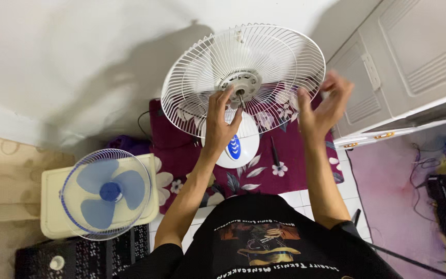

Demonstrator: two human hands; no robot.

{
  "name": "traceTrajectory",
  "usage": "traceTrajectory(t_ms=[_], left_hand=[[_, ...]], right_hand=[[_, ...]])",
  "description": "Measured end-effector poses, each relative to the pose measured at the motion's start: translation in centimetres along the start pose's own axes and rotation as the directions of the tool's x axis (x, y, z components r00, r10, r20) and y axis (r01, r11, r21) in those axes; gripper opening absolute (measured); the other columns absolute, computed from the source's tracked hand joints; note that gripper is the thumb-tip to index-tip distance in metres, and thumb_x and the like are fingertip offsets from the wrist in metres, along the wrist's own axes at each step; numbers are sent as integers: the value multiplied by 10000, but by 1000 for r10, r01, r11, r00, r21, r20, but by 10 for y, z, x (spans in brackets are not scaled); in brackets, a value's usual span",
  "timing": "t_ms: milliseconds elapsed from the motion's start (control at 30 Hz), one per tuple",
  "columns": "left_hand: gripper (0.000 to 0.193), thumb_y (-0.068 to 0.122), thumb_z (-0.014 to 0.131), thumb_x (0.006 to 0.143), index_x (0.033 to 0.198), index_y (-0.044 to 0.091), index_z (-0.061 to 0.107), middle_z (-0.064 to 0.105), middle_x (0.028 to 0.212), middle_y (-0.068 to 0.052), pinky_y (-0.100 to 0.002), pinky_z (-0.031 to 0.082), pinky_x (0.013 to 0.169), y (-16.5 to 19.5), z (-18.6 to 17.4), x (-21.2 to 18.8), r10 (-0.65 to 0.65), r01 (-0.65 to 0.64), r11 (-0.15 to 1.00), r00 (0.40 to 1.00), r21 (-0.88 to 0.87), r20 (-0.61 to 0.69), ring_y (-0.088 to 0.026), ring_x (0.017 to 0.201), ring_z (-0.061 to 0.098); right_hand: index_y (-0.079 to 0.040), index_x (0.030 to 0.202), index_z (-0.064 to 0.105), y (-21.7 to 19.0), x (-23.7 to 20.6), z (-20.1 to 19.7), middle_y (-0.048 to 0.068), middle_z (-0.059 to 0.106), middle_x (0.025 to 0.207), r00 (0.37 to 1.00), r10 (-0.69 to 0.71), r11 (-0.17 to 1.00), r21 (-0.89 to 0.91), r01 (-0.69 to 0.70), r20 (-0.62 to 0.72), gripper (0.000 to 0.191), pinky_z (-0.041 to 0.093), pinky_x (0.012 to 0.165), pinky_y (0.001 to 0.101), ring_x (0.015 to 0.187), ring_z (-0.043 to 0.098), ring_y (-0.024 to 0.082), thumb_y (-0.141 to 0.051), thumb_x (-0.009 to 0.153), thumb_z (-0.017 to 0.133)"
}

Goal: The person disassembles a standing electric fan, unscrewing the front grille nut, removing the grille guard, and taking off the blue fan blades. They dip a sponge in a pink bowl of water and wipe the blades and other removed parts, with reassembly not shown in the clip.

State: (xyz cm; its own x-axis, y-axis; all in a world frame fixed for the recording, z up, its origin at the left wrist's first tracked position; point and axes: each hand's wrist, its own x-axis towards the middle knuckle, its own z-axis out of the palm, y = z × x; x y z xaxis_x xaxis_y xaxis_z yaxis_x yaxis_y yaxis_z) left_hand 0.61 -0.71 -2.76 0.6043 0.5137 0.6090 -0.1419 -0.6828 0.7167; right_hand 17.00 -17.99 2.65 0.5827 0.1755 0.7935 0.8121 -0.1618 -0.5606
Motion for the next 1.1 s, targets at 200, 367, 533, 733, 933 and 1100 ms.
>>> traceTrajectory(t_ms=[200, 367, 533, 733, 933, 1100], left_hand=[[858, 119, 801, 916, 1609, 132, 294, 407, 1472, -211, -546, 464, 1158, 4, 17, -19, -84, 96, 985, 993, 144, -85, -376, 1426, 416], [1090, 210, 851, 868, 1635, 76, 89, 102, 1653, -302, -610, 244, 1271, 23, 40, -45, -80, 98, 983, 990, 155, -118, -482, 1559, 145], [1246, 264, 891, 773, 1658, 100, 29, -3, 1695, -282, -634, 191, 1296, 63, 67, -62, -121, 112, 986, 990, 122, 66, -492, 1594, 41], [1072, 149, 863, 814, 1654, 228, 203, 22, 1723, -236, -616, 180, 1318, 90, 84, -54, -112, 133, 967, 988, 215, -104, -480, 1614, 28], [903, -5, 707, 895, 1650, 284, 306, 54, 1758, -220, -619, 158, 1363, 101, 92, -51, -83, 104, 971, 991, 214, -105, -480, 1651, 49], [688, 70, 674, 995, 1606, 223, 394, 83, 1737, -243, -626, 138, 1344, 104, 109, -48, -92, 119, 978, 984, 173, -155, -486, 1635, 64]], right_hand=[[58, 1532, 417, 34, 21, 8, 219, 612, 1431, 738, 366, 615, 447, -649, 567, 652, 549, 1128, 425, 1319, 642, 276, -263, 1031, 684], [72, 1372, 590, 28, -5, 13, 225, 701, 1261, 603, 447, 361, 483, -798, 661, 466, 590, 1015, 463, 1168, 701, 318, -304, 1112, 497], [24, 1401, 561, -10, -34, 4, 171, 658, 1341, 681, 353, 392, 560, -730, 642, 421, 542, 1111, 431, 1248, 655, 270, -289, 1126, 501], [-8, 1428, 507, -13, -49, -2, 128, 597, 1390, 714, 117, 511, 575, -639, 690, 496, 412, 1152, 391, 1315, 535, 233, -392, 1114, 508], [-2, 1397, 540, 46, 13, 61, 179, 570, 1350, 588, 60, 296, 548, -782, 807, 694, 463, 1129, 503, 1304, 531, 293, -620, 1095, 448], [-140, 1583, 340, 56, 59, 139, 177, 557, 1458, 373, 69, 629, 250, -736, 925, 841, 473, 1095, 498, 1364, 527, 319, -653, 947, 536]])
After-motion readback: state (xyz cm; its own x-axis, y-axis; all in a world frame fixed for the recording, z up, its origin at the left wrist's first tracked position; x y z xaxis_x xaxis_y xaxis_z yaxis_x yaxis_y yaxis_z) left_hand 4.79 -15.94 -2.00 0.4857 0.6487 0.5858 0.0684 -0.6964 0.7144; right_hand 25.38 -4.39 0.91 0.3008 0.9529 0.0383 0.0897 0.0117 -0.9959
